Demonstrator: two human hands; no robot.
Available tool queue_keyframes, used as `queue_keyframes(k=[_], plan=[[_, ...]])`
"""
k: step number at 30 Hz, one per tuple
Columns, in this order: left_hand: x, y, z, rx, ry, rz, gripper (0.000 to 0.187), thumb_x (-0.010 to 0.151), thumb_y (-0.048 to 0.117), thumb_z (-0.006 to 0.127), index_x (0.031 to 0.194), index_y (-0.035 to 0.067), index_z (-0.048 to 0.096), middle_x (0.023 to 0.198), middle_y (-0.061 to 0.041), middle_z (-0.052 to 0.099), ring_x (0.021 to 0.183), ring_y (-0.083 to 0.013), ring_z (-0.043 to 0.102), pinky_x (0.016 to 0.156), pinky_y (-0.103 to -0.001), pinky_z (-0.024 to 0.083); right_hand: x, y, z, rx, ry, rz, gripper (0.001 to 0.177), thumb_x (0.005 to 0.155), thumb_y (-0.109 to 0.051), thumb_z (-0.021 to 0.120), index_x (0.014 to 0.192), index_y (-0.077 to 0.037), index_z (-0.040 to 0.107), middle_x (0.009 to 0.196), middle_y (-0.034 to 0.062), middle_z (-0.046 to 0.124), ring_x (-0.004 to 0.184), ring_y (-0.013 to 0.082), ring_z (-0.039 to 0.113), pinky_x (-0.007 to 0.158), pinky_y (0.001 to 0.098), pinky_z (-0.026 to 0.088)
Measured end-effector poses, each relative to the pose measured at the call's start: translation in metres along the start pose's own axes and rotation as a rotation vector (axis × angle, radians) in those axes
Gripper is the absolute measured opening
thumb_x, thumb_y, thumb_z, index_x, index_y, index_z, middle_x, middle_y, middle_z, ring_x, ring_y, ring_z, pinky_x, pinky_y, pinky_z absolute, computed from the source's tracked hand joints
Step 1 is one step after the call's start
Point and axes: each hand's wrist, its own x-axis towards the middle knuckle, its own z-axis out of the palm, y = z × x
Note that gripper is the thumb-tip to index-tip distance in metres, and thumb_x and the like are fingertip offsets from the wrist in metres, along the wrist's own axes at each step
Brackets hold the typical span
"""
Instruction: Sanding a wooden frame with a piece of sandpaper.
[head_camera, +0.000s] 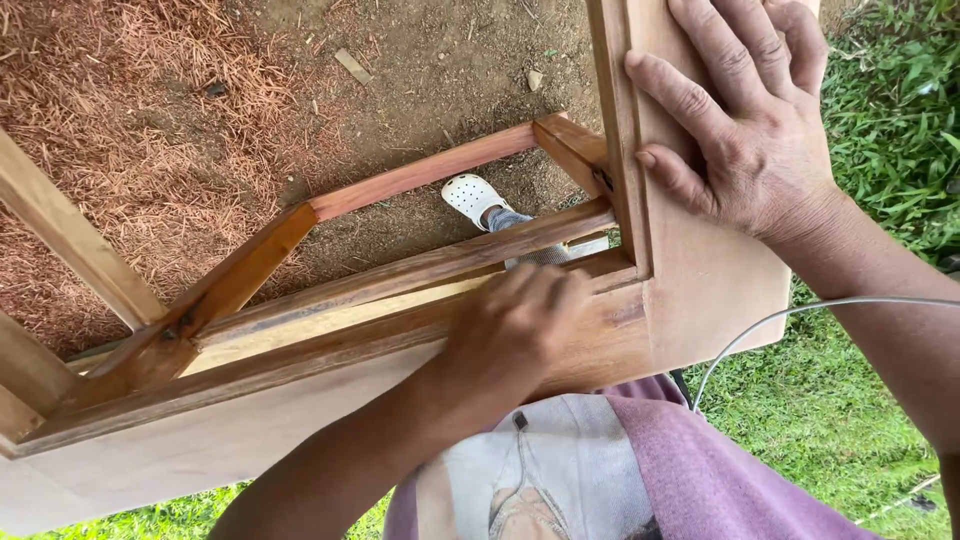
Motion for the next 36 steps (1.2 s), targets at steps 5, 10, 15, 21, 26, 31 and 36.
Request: queue_keyframes(k=[5,10,15,21,26,31,36], plan=[[0.046,0.012,0.036,-0.061,0.05,0.062,0.015,0.097,0.002,0.066,0.11,-0.005,0.063,0.09,-0.018,0.071,0.086,-0.0267,0.071,0.07,-0.037,0.062,0.001,-0.001,0.0,0.014,0.007,0.006,0.06,0.112,-0.05,0.061,0.158,-0.013,0.058,0.169,0.0243,0.039,0.157,0.0454,0.034,0.124,0.066,0.023],[-0.006,-0.01,-0.01,-0.184,0.073,0.003,0.013,0.101,0.004,0.062,0.114,0.001,0.062,0.098,-0.017,0.071,0.096,-0.029,0.071,0.081,-0.041,0.061,0.001,0.001,0.0,0.017,0.016,0.0,0.059,0.112,-0.049,0.062,0.158,-0.012,0.059,0.168,0.025,0.04,0.157,0.0452,0.034,0.124,0.0655,0.023],[-0.087,-0.043,-0.072,-0.171,0.007,-0.272,0.012,0.094,0.001,0.066,0.104,0.007,0.066,0.091,-0.009,0.072,0.089,-0.0224,0.071,0.085,-0.044,0.057,0.001,0.0,-0.001,0.036,0.002,0.005,0.059,0.113,-0.048,0.061,0.158,-0.01,0.059,0.169,0.0262,0.04,0.157,0.0457,0.032,0.124,0.065,0.021],[-0.101,-0.049,-0.043,-0.091,0.063,-0.327,0.008,0.096,-0.002,0.063,0.096,0.006,0.062,0.088,-0.01,0.069,0.082,-0.021,0.068,0.082,-0.044,0.053,0.0,0.0,-0.001,-0.002,-0.022,0.029,0.063,0.11,-0.05,0.054,0.159,-0.01,0.061,0.17,0.0258,0.041,0.16,0.0449,0.033,0.126,0.0654,0.02],[-0.007,-0.017,-0.007,-0.176,0.082,-0.145,0.008,0.101,-0.001,0.057,0.103,0.005,0.063,0.091,-0.01,0.071,0.087,-0.0223,0.069,0.083,-0.047,0.051,-0.005,0.008,0.003,-0.026,-0.022,0.012,0.064,0.112,-0.05,0.051,0.16,-0.01,0.061,0.171,0.0263,0.042,0.161,0.0448,0.033,0.127,0.066,0.02],[-0.044,-0.032,-0.031,-0.277,0.104,-0.154,0.006,0.105,0.003,0.058,0.106,0.009,0.061,0.098,-0.008,0.072,0.099,-0.0216,0.072,0.094,-0.045,0.054,0.001,0.004,0.0,0.089,0.005,0.02,0.058,0.116,-0.051,0.052,0.155,-0.009,0.06,0.168,0.0279,0.041,0.158,0.0463,0.033,0.124,0.0682,0.021],[-0.114,-0.054,-0.077,-0.055,0.081,-0.355,0.02,0.088,0.008,0.074,0.105,0.006,0.063,0.098,-0.008,0.075,0.093,-0.0219,0.072,0.083,-0.046,0.049,-0.009,0.01,0.006,-0.021,-0.003,0.002,0.062,0.114,-0.049,0.047,0.157,-0.008,0.062,0.174,0.0274,0.042,0.162,0.0468,0.033,0.129,0.0672,0.017]])
